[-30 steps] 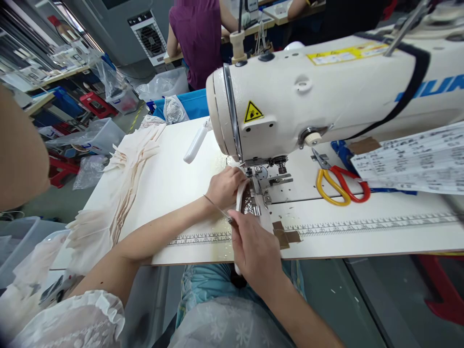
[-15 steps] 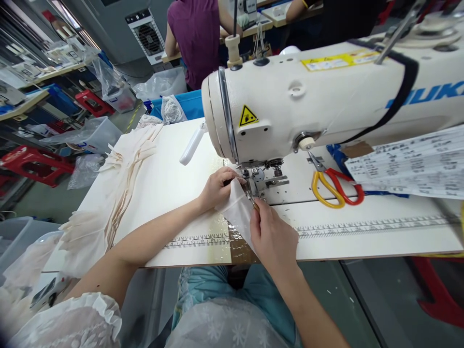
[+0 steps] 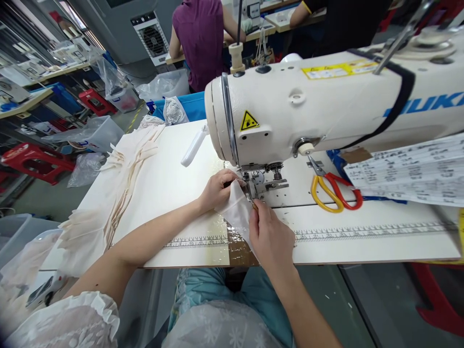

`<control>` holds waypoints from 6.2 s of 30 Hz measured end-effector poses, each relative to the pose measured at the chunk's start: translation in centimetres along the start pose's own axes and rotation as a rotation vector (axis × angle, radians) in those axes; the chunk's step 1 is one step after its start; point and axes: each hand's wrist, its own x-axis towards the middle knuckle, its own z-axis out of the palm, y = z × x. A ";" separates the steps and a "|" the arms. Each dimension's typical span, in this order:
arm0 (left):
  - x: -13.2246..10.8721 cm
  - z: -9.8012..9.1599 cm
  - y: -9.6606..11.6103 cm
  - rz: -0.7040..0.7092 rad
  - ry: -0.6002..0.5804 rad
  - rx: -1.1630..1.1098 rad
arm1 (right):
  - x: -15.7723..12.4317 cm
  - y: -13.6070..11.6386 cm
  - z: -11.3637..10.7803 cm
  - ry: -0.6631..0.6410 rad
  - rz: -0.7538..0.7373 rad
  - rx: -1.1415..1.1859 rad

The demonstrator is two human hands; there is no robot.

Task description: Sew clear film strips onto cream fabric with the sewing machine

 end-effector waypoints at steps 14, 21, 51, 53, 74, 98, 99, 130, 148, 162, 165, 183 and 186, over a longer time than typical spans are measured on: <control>0.2 0.1 -0.2 -0.009 -0.002 0.013 | 0.2 -0.1 0.1 0.037 -0.041 -0.017; 0.4 0.1 -0.3 -0.044 -0.006 0.036 | 0.1 -0.1 0.0 0.059 -0.058 0.022; 0.6 -0.2 -0.2 -0.014 -0.023 0.008 | 0.1 -0.2 0.3 -0.012 0.001 -0.028; 0.7 -0.3 -0.1 -0.021 -0.026 0.003 | 0.1 -0.2 0.3 -0.049 0.021 -0.047; 0.5 0.0 0.0 0.080 -0.008 0.128 | 0.2 -0.3 0.3 -0.037 0.013 -0.034; 0.6 0.0 -0.3 0.247 0.001 0.292 | 0.7 -0.6 0.5 -0.084 0.047 -0.095; 0.6 0.0 -0.2 0.284 -0.010 0.322 | 0.7 -0.6 0.5 -0.081 0.042 -0.113; -3.3 0.3 4.3 0.314 -0.245 0.719 | -4.7 0.1 -5.0 -0.176 -0.093 0.001; -4.0 0.5 4.8 0.298 -0.261 0.723 | -2.6 0.3 -4.2 -0.158 -0.106 -0.069; -4.7 0.1 5.8 0.372 -0.285 0.678 | -2.0 -0.3 -3.8 -0.184 -0.098 -0.024; -4.5 0.0 5.4 0.375 -0.258 0.669 | -1.8 -0.4 -3.5 -0.169 -0.105 -0.021; -2.2 -1.0 3.2 0.245 -0.273 0.796 | -0.6 -0.8 -1.8 -0.180 -0.014 0.096; -2.0 -1.4 3.0 0.267 -0.246 0.870 | -0.9 -1.0 -2.0 -0.205 0.028 0.183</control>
